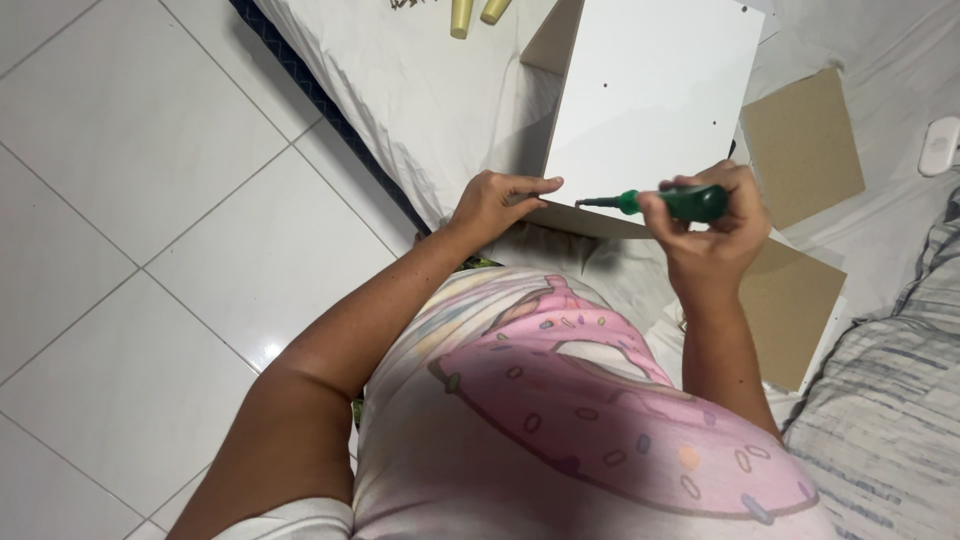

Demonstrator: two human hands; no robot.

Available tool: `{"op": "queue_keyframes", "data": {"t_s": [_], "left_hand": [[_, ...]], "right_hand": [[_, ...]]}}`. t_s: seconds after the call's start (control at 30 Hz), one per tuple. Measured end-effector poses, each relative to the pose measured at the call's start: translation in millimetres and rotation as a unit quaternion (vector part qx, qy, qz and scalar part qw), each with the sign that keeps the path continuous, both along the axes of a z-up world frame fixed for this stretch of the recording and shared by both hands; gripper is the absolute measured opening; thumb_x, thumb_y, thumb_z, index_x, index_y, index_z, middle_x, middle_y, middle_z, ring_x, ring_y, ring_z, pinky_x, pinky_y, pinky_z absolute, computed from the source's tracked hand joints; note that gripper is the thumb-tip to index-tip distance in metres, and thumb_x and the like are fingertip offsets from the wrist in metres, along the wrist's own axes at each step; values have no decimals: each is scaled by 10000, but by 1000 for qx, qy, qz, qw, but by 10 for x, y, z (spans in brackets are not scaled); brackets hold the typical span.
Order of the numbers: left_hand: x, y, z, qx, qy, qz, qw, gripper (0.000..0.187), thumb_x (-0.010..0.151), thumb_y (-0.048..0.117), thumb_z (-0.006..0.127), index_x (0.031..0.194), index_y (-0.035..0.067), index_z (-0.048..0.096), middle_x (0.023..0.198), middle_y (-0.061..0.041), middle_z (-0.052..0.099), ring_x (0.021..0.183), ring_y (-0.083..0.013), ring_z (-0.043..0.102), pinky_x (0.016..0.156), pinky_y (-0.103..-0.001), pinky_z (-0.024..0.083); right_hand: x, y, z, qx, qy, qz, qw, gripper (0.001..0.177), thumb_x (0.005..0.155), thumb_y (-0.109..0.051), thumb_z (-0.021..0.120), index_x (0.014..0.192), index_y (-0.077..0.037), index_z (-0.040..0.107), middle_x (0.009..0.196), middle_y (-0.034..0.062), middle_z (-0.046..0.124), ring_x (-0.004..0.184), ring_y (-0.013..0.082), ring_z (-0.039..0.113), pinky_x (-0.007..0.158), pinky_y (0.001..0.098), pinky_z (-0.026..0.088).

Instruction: The person assembles a small white cabinet on a bed, aligning particleboard panels to the cabinet body and driving screws with a green screwdriver. They position the box, insert screws at the corners, and tighten them panel by panel while loose legs and hardware remain on the bed.

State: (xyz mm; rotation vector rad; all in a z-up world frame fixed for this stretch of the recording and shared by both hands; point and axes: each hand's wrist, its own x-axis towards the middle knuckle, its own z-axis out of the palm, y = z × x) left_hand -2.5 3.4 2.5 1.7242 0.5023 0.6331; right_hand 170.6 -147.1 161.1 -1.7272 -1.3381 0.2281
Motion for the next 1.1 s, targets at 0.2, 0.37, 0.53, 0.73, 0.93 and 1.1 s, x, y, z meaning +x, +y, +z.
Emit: {"op": "queue_keyframes", "data": {"t_s": [0.2,0.37,0.53,0.73,0.93,1.1], "left_hand": [[1,28,19,-13,10,-3,1000,361,873,50,757,1206,188,752,1180,-40,753,1079,-197,751,967,-290,592],[2,10,19,-28,16,-9,999,370,868,40,763,1208,185,752,1190,-39,756,1093,-193,747,989,-291,582],[0,39,25,-47,17,-16,999,399,861,31,769,1227,186,738,1216,-36,749,1115,-181,744,997,-289,584],[-41,98,-15,-64,21,-64,996,488,846,-30,731,1278,197,708,1269,-42,734,1108,-177,738,987,-285,572],[-20,125,-81,-73,33,-77,994,487,898,-64,678,1310,196,701,1236,-41,746,1057,-159,755,972,-271,587],[-14,105,-89,-44,-12,-60,997,469,892,-85,669,1287,164,703,1278,-52,731,1121,-175,742,1001,-274,581]], "right_hand": [[-68,174,101,24,-13,-21,999,321,897,26,774,1098,9,523,1178,111,560,891,139,555,794,279,509],[-58,249,57,-8,191,77,979,240,1038,-33,772,1157,-41,564,986,93,657,857,146,706,794,261,606],[71,114,36,-60,287,136,946,303,1063,-156,591,1330,-34,512,1178,122,676,914,144,665,818,269,569],[43,7,51,-50,304,117,944,182,1097,-65,503,1278,-59,480,1236,134,671,943,190,726,776,302,629],[45,50,-43,0,153,34,988,379,1017,-46,820,1104,-46,451,1046,92,610,1030,203,725,728,271,603],[53,202,41,-14,-39,-15,999,323,985,-40,867,1101,-25,566,1029,81,623,861,148,656,696,204,540]]}}
